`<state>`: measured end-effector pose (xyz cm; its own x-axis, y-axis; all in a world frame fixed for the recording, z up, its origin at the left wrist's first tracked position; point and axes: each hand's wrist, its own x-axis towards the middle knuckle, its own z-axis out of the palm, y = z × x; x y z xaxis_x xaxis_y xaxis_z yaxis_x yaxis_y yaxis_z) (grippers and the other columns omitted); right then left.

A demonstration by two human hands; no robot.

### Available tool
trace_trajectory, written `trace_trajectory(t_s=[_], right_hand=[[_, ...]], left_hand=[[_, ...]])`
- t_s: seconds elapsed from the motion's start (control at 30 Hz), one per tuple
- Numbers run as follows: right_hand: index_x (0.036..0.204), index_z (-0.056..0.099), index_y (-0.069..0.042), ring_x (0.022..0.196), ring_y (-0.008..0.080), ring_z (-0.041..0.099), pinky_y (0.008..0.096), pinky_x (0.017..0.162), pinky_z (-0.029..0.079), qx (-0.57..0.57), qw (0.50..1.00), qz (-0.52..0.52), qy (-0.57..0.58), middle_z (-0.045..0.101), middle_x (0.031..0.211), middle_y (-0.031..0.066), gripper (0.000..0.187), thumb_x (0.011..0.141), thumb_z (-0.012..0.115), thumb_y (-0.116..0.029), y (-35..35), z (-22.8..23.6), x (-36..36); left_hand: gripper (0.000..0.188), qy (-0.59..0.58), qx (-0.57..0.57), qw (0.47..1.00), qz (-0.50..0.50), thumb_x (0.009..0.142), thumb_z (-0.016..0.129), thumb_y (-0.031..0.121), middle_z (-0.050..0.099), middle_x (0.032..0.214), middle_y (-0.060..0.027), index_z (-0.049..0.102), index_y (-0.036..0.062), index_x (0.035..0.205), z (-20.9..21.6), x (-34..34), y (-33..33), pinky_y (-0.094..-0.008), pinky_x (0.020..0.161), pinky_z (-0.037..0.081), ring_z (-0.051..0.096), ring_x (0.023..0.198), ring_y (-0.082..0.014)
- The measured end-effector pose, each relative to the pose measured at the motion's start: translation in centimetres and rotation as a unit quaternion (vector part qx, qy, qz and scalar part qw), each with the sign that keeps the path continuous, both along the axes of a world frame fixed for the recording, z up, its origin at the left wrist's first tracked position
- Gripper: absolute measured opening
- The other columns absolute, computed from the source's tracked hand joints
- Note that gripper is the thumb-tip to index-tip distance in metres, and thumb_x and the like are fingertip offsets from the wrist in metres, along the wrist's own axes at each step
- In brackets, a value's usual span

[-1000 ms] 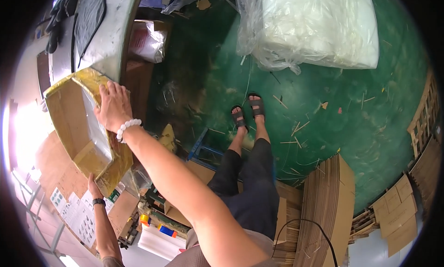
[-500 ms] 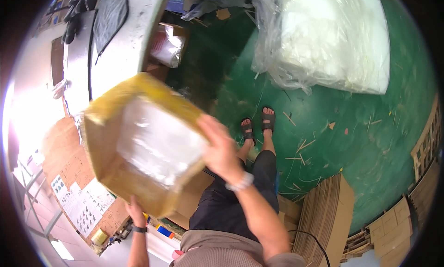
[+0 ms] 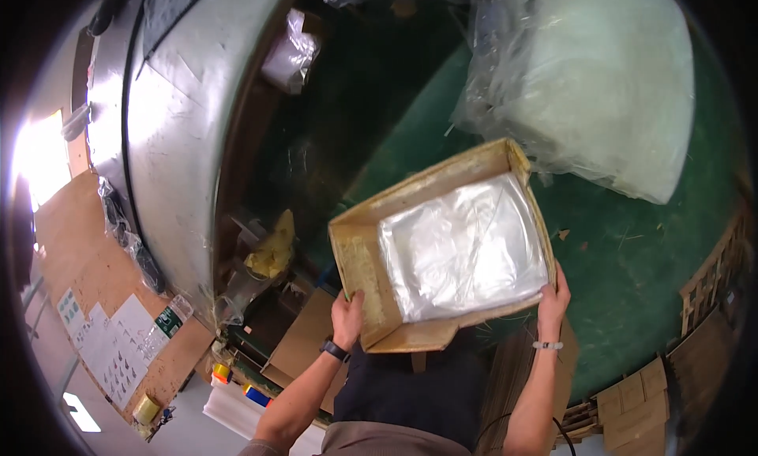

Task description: Folding a cardboard box, taping it shut, and then preparing bicycle seats for packaging into the box.

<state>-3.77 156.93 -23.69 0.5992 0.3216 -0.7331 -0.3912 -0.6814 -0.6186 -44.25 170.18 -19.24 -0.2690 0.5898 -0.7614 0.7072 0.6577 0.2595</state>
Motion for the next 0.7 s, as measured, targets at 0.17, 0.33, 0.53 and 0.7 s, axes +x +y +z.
trace_trajectory(t_s=[0.17,0.33,0.53,0.7], right_hand=[[0.137,0.052,0.006,0.122,0.0206,0.056,0.0278,0.106,0.038,0.021,0.995,0.096,-0.012,0.059,0.134,0.0152,0.058,0.080,0.043,0.009,7.3,-7.0,-3.4],[0.137,0.053,0.003,0.128,0.0271,0.054,0.0312,0.110,0.037,0.080,0.986,0.144,-0.030,0.057,0.137,0.0219,0.058,0.080,0.042,0.008,17.5,-14.8,-10.3],[0.131,0.059,-0.002,0.128,0.0336,0.053,0.0365,0.112,0.038,0.157,0.980,0.113,-0.049,0.057,0.137,0.0188,0.058,0.076,0.048,0.011,27.1,-21.6,-20.7],[0.126,0.063,-0.003,0.130,0.0355,0.049,0.0440,0.113,0.034,0.193,0.959,0.179,-0.101,0.058,0.135,0.0183,0.055,0.073,0.054,0.006,34.7,-23.4,-28.4]], left_hand=[[0.028,-0.058,0.086,0.993,0.058,0.098,0.059,0.020,0.071,0.098,-0.0075,0.062,-0.0035,0.113,-6.6,-3.8,4.9,-0.0305,0.075,0.051,0.061,0.087,-0.0121],[0.028,-0.066,0.119,0.982,0.131,0.098,0.060,0.019,0.067,0.107,-0.0022,0.061,0.0003,0.120,-13.1,-12.8,11.3,-0.0276,0.081,0.050,0.060,0.090,-0.0114],[0.041,0.132,0.099,0.974,0.155,0.098,0.060,0.025,0.067,0.110,-0.0088,0.058,-0.0057,0.126,-17.2,-22.8,18.4,-0.0337,0.086,0.048,0.060,0.097,-0.0180],[0.042,0.066,0.206,0.973,0.083,0.098,0.058,0.024,0.065,0.119,-0.0091,0.057,-0.0044,0.129,-18.0,-31.4,21.3,-0.0350,0.089,0.047,0.059,0.100,-0.0197]])
